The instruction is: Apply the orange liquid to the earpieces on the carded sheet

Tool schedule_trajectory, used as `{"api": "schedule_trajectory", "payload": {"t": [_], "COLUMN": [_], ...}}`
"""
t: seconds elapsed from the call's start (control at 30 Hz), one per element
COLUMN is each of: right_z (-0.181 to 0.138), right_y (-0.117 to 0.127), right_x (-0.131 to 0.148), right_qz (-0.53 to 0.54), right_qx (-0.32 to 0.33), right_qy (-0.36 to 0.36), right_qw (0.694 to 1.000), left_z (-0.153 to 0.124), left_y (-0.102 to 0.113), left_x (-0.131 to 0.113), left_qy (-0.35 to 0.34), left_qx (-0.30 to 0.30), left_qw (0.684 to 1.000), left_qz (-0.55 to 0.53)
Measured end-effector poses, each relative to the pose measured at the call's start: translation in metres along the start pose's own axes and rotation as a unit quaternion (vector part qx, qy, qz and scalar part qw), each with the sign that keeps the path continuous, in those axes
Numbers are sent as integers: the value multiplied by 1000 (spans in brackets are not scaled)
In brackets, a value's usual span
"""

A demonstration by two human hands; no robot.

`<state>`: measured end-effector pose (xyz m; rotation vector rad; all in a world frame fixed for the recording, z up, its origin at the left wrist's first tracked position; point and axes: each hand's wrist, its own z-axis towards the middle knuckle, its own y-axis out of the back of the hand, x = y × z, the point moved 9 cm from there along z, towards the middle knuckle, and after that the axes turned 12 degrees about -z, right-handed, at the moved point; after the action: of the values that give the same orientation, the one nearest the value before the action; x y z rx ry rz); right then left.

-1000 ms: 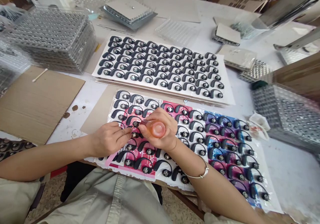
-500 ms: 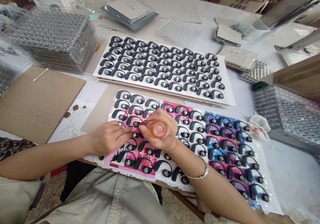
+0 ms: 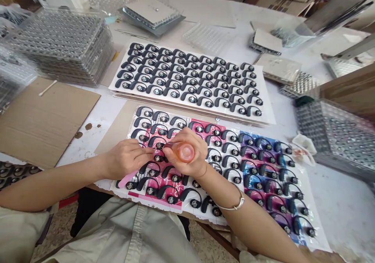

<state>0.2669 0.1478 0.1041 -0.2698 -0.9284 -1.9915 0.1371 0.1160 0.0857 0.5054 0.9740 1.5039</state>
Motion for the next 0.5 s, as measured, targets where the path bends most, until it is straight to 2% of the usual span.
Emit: {"api": "schedule_trajectory", "payload": {"t": [0.33, 0.5], "right_z": [-1, -2], "right_y": [-2, -2], "right_x": [-2, -2], "right_qz": [15, 17], "right_qx": [3, 2], "right_qy": [-2, -7], "right_qw": [1000, 1000], "left_z": [-2, -3], "left_y": [-3, -2], "left_x": [2, 10], "left_qy": [-2, 17], "left_qx": [6, 7], "left_qw": [1000, 999], "left_qz": [-4, -46]}}
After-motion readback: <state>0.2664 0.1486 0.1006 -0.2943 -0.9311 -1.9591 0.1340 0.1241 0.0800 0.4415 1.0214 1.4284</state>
